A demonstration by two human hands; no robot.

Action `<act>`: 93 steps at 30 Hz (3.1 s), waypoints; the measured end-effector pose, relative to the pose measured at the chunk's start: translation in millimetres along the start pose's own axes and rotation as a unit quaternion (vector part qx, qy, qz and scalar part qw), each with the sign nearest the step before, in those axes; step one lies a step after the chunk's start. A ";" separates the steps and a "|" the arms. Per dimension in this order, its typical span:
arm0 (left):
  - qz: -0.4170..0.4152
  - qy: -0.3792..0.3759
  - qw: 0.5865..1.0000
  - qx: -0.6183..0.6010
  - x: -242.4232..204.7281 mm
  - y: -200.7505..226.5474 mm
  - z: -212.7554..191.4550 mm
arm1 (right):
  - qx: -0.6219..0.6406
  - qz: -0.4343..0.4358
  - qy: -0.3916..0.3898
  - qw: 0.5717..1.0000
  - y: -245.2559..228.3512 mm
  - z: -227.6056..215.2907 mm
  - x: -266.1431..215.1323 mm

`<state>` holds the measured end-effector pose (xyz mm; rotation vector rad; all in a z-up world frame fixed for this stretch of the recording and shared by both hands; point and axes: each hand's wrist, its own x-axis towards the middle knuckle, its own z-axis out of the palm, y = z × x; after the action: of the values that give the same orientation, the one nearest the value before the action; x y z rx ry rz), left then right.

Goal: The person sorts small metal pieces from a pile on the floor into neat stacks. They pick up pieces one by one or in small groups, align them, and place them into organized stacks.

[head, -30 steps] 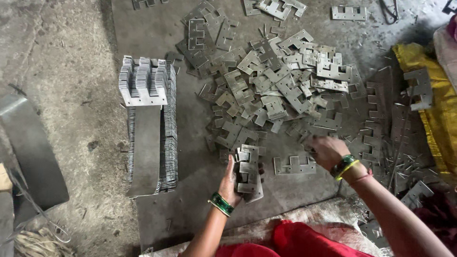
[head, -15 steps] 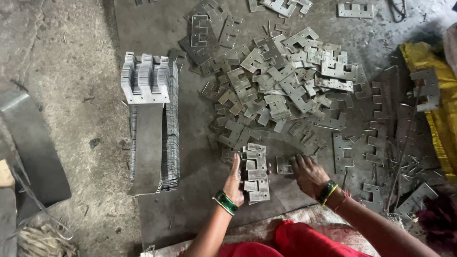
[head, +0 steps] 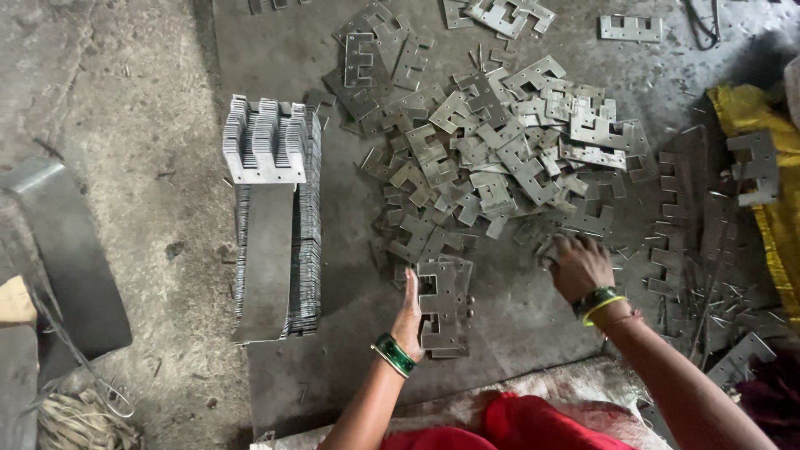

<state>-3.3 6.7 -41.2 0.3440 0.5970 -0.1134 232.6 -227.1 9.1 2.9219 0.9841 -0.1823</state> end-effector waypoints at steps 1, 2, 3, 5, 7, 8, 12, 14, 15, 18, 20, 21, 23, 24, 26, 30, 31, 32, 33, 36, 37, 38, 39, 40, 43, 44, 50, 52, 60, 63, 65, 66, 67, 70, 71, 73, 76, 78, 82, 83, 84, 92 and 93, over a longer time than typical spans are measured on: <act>0.013 0.049 0.999 0.011 0.0 1.2 1.6 | -0.001 0.051 -0.030 0.998 11.8 9.7 7.8; 0.004 0.077 0.997 0.017 -2.9 2.2 2.6 | 0.007 0.052 -0.019 0.998 20.6 20.5 11.9; -0.007 0.104 0.994 0.023 -7.2 2.8 3.5 | 0.015 0.054 -0.009 0.998 26.8 30.3 15.2; -0.011 0.129 0.990 0.048 -7.1 6.1 7.1 | 0.043 0.103 -0.063 0.992 35.9 39.8 24.4; -0.001 0.131 0.988 0.082 -10.5 3.8 6.6 | 0.088 0.193 -0.199 0.957 36.9 36.1 33.0; 0.007 0.113 0.990 0.088 -10.9 4.5 6.1 | 0.131 0.181 -0.181 0.958 33.7 30.6 31.7; 0.003 0.005 0.998 0.068 -13.2 4.4 0.8 | 0.330 -0.031 -0.152 0.931 6.8 1.0 6.0; -0.011 -0.042 0.999 0.022 -11.4 2.3 -2.3 | 0.398 -0.053 -0.188 0.896 -12.4 -17.1 6.8; -0.016 -0.051 0.999 -0.007 -8.8 0.7 -4.0 | 0.414 0.018 -0.223 0.882 -28.3 -22.1 12.9; -0.041 -0.026 0.998 -0.038 -0.4 -4.6 -14.3 | 0.362 0.101 -0.181 0.909 -37.1 -43.6 59.5; -0.038 -0.006 0.999 -0.025 3.0 -4.6 -23.4 | 0.312 0.111 -0.136 0.934 -39.3 -47.1 86.8; -0.027 -0.004 1.000 -0.011 7.1 0.8 -25.7 | 0.295 0.116 -0.128 0.940 -41.4 -47.1 97.6; -0.015 -0.006 1.000 0.010 11.4 11.0 -20.8 | 0.190 0.098 -0.080 0.974 -44.2 -47.3 121.6; -0.019 -0.005 1.000 0.018 5.1 14.3 -15.8 | 0.103 0.075 -0.044 0.991 -48.1 -44.3 130.8; -0.024 0.014 0.999 0.022 -7.3 24.9 0.5 | -0.016 0.038 -0.015 0.999 -48.2 -38.7 147.5; -0.013 0.042 0.999 0.004 -20.0 42.5 23.1 | -0.050 0.008 -0.007 0.999 -31.3 -23.1 168.4; -0.006 0.038 0.999 -0.001 -21.2 43.1 22.2 | -0.037 0.004 0.005 0.999 -27.6 -17.0 171.0; 0.003 0.032 0.999 -0.001 -21.1 41.1 19.8 | -0.046 0.020 -0.037 0.998 -23.9 -9.1 170.4; 0.012 0.026 1.000 -0.001 -19.5 39.2 15.9 | -0.055 0.035 -0.079 0.995 -20.9 0.1 168.4; 0.047 0.061 0.997 -0.011 -8.4 32.0 5.3 | -0.097 -0.027 0.002 0.995 -20.1 31.1 134.7; 0.060 0.082 0.995 -0.017 -2.6 28.7 2.0 | -0.114 -0.068 0.062 0.989 -18.6 37.4 115.8; 0.059 0.093 0.994 -0.009 0.7 24.1 -2.8 | -0.109 -0.116 0.130 0.979 -14.9 38.9 96.3; 0.059 0.105 0.993 -0.002 4.7 19.6 -6.8 | -0.104 -0.161 0.198 0.961 -12.4 35.5 78.9; 0.058 0.116 0.992 0.008 6.9 15.3 -10.4 | -0.097 -0.202 0.266 0.938 -14.6 28.8 68.4; 0.084 0.109 0.990 0.036 7.2 1.5 -11.3 | -0.043 0.045 -0.203 0.977 -26.9 -12.8 46.2; 0.062 0.100 0.992 0.036 6.5 -0.6 -9.8 | 0.041 0.040 -0.174 0.983 -32.7 -26.5 37.6; 0.033 0.087 0.995 0.024 8.4 -5.8 -11.9 | 0.398 -0.095 -0.145 0.901 -62.4 -55.6 23.2; 0.016 0.032 0.998 -0.043 8.6 -1.8 -13.2 | 0.260 0.015 -0.122 0.958 -67.5 -52.2 64.0; 0.012 0.074 0.997 -0.011 -25.2 23.7 21.0 | -0.066 -0.155 -0.093 0.981 -95.3 -29.6 136.5; 0.019 0.020 0.999 -0.025 -26.9 29.7 22.4 | -0.076 -0.161 -0.082 0.981 -110.3 -39.9 118.3; 0.028 0.022 0.999 -0.022 -25.8 27.2 15.3 | -0.007 -0.062 -0.175 0.983 -109.9 -49.6 103.2; 0.035 0.046 0.998 -0.013 -23.4 25.6 9.6 | 0.028 -0.011 -0.219 0.975 -109.5 -52.9 97.3; 0.042 0.070 0.997 -0.003 -19.1 23.0 2.6 | 0.011 -0.141 -0.042 0.989 -105.5 -54.7 78.1; 0.067 0.015 0.996 -0.054 5.0 12.1 -24.7 | 0.148 -0.392 0.214 0.882 -105.5 -54.0 30.3; 0.142 0.024 0.989 0.041 10.3 7.4 -34.8 | 0.124 -0.408 0.225 0.876 -104.7 -53.1 30.8; 0.287 0.034 0.931 0.225 18.7 1.6 -46.9 | 0.073 -0.440 0.244 0.861 -95.9 -49.0 48.5; 0.049 0.125 0.990 0.038 12.1 4.8 -48.1 | 0.012 -0.307 0.171 0.936 -72.5 -39.5 129.6; 0.000 0.150 0.988 0.033 4.2 8.5 -44.0 | -0.030 -0.242 0.130 0.961 -65.2 -31.9 183.1; -0.059 0.237 0.969 0.027 -1.3 7.6 -53.6 | -0.018 -0.263 0.109 0.958 -72.6 -16.5 258.2; -0.053 0.237 0.970 0.016 -2.2 6.1 -58.2 | -0.025 -0.260 0.090 0.961 -74.1 -16.2 269.6; -0.039 0.235 0.971 0.006 -2.3 5.3 -62.2 | -0.031 -0.258 0.071 0.963 -76.8 -17.4 278.7; -0.059 0.243 0.968 -0.038 -12.2 13.4 -71.8 | -0.061 -0.206 -0.046 0.976 -103.3 -48.7 277.8; -0.064 0.271 0.960 -0.003 -10.8 14.4 -71.5 | -0.063 -0.191 -0.062 0.978 -107.6 -46.5 266.0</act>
<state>-47.3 45.2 -86.2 0.3303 1.1638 -0.1430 382.0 22.0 19.6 2.5457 1.4655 -0.3017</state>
